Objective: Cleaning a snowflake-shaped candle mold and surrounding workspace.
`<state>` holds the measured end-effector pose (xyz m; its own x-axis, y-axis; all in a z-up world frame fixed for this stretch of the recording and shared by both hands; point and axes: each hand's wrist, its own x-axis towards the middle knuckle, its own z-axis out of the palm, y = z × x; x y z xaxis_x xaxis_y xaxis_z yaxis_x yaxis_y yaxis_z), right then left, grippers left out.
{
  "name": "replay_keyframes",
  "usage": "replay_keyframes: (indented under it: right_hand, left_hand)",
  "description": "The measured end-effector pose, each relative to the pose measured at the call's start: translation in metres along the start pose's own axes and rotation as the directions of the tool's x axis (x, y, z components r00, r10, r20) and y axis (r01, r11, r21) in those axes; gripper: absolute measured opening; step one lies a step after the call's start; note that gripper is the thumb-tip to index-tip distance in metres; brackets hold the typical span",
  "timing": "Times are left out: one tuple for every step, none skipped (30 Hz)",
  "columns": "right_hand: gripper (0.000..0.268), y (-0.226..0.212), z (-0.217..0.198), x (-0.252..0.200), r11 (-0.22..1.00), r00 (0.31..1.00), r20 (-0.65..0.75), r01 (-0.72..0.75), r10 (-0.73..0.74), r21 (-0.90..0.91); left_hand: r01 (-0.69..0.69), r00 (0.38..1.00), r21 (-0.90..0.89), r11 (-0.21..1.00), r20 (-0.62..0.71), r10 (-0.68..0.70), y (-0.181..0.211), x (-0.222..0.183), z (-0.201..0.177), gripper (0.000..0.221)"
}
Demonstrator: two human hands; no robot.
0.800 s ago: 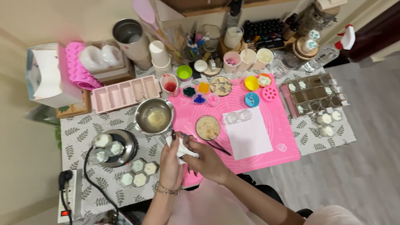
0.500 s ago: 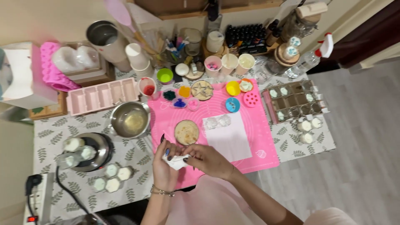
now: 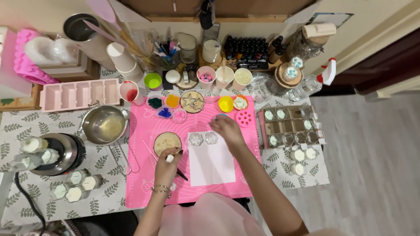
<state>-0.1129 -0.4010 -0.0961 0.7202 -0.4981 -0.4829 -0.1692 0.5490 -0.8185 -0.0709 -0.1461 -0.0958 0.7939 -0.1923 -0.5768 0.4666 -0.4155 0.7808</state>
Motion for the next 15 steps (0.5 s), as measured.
replay_keyframes:
  right_hand:
    - [0.024,0.013,-0.001,0.028,1.000,1.000,0.011,-0.004,0.004,-0.003]
    - [0.017,0.026,-0.001,0.055,0.983,0.995,0.068,-0.087,0.076,0.164]
    - [0.015,0.041,0.001,0.083,0.930,0.981,0.135,-0.176,0.138,0.323]
    - [0.015,0.063,0.001,0.105,0.929,0.979,0.145,-0.182,0.142,0.322]
    - [0.015,0.083,0.001,0.130,0.962,0.980,0.125,-0.179,0.156,0.206]
    - [0.016,0.102,0.002,0.156,0.981,0.981,0.105,-0.176,0.166,0.087]
    - [0.016,0.099,0.009,0.155,0.981,0.980,0.113,-0.176,0.166,0.084]
    - [0.016,0.097,0.017,0.155,0.979,0.979,0.012,-0.201,0.202,-0.024]
    - [0.017,0.096,0.024,0.152,0.963,0.970,-0.093,-0.237,0.226,-0.128]
    - [0.017,0.100,0.023,0.155,0.962,0.970,-0.086,-0.239,0.229,-0.132]
    - [0.018,0.104,0.023,0.158,0.965,0.970,-0.094,-0.234,0.223,-0.122]
    - [0.018,0.107,0.024,0.162,0.967,0.971,-0.103,-0.229,0.217,-0.111]
    - [0.018,0.107,0.025,0.164,0.967,0.971,-0.098,-0.229,0.218,-0.111]
    - [0.021,0.106,0.025,0.166,0.970,0.975,-0.112,-0.205,0.191,-0.130]
    - [0.025,0.107,0.025,0.166,0.972,0.978,-0.128,-0.182,0.163,-0.147]
  left_hand:
    - [0.002,1.000,-0.005,1.000,-0.011,-0.002,-0.002,-0.002,0.001,0.046]
    - [0.024,0.999,-0.009,1.000,-0.024,-0.024,-0.005,-0.003,0.002,0.046]
    - [0.045,0.998,-0.010,0.999,-0.037,-0.045,-0.007,-0.004,0.001,0.047]
    - [0.045,0.998,-0.011,0.999,-0.048,-0.046,-0.008,-0.009,-0.002,0.047]
    - [0.052,0.997,-0.027,0.998,-0.050,-0.053,-0.008,-0.012,-0.005,0.046]
    - [0.058,0.997,-0.043,0.997,-0.052,-0.060,-0.008,-0.014,-0.007,0.045]
    - [0.056,0.997,-0.047,0.997,-0.059,-0.058,-0.017,-0.008,-0.009,0.045]
    - [0.095,0.993,-0.034,0.995,-0.062,-0.097,-0.027,-0.002,-0.012,0.046]
    - [0.138,0.988,-0.022,0.990,-0.064,-0.139,-0.038,0.002,-0.015,0.046]
    - [0.139,0.988,-0.025,0.990,-0.072,-0.140,-0.039,0.000,-0.015,0.046]
    - [0.118,0.990,-0.047,0.992,-0.074,-0.121,-0.038,0.000,-0.017,0.045]
    - [0.096,0.992,-0.068,0.993,-0.077,-0.101,-0.037,0.000,-0.019,0.044]
    - [0.095,0.992,-0.068,0.993,-0.082,-0.101,-0.035,0.000,-0.019,0.044]
    - [0.111,0.990,-0.060,0.992,-0.077,-0.115,-0.033,-0.001,-0.019,0.043]
    - [0.127,0.989,-0.050,0.991,-0.069,-0.130,-0.031,-0.001,-0.020,0.043]
